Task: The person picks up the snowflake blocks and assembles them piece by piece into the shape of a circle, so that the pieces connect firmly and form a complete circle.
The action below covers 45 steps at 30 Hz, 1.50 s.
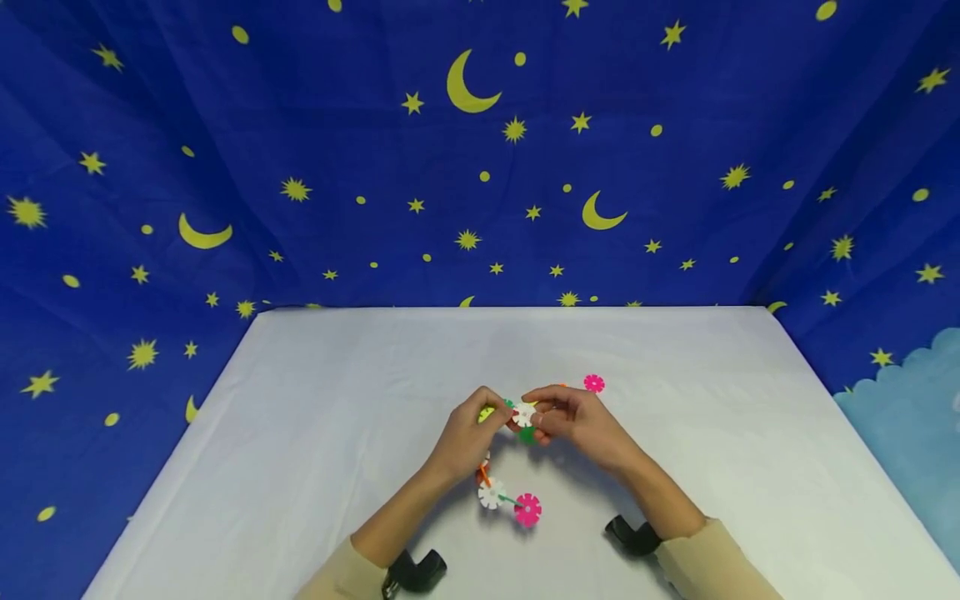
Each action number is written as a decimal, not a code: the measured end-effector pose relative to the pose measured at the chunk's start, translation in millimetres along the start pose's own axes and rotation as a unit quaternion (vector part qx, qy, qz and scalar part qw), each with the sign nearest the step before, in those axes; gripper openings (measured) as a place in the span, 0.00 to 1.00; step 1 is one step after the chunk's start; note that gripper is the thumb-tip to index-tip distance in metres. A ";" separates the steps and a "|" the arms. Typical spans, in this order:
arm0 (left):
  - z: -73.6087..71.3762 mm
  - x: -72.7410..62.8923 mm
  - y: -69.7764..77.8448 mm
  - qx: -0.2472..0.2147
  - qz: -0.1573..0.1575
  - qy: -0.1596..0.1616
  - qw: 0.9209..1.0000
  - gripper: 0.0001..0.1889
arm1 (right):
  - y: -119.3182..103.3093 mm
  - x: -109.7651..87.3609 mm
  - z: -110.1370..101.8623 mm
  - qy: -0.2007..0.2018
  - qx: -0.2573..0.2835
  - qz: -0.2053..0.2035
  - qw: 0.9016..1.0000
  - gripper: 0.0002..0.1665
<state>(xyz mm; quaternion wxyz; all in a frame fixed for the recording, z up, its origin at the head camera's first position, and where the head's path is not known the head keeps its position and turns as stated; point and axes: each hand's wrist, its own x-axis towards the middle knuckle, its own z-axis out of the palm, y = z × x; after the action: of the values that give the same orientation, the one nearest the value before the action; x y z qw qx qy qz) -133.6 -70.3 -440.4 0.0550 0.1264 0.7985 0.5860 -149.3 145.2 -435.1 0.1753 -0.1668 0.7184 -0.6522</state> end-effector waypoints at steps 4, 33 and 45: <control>-4.2 1.4 4.2 -0.019 -0.022 0.013 0.999 0.09 | 2.6 2.0 -2.9 0.005 -0.011 0.011 1.000 0.20; -15.9 -10.1 38.4 -0.057 -0.020 0.027 0.998 0.14 | 21.2 62.4 -9.9 -0.001 -0.248 -0.051 0.967 0.16; -8.8 4.0 1.2 -0.059 -0.021 0.013 0.998 0.15 | 23.4 69.3 -5.3 -0.048 -0.349 -0.055 0.934 0.16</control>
<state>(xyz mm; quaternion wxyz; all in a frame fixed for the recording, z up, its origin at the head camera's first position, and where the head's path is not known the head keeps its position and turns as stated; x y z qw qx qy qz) -139.3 -77.0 -436.3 0.0639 0.0985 0.7655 0.6326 -213.2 119.5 -460.4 0.1040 -0.2882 0.8809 -0.3607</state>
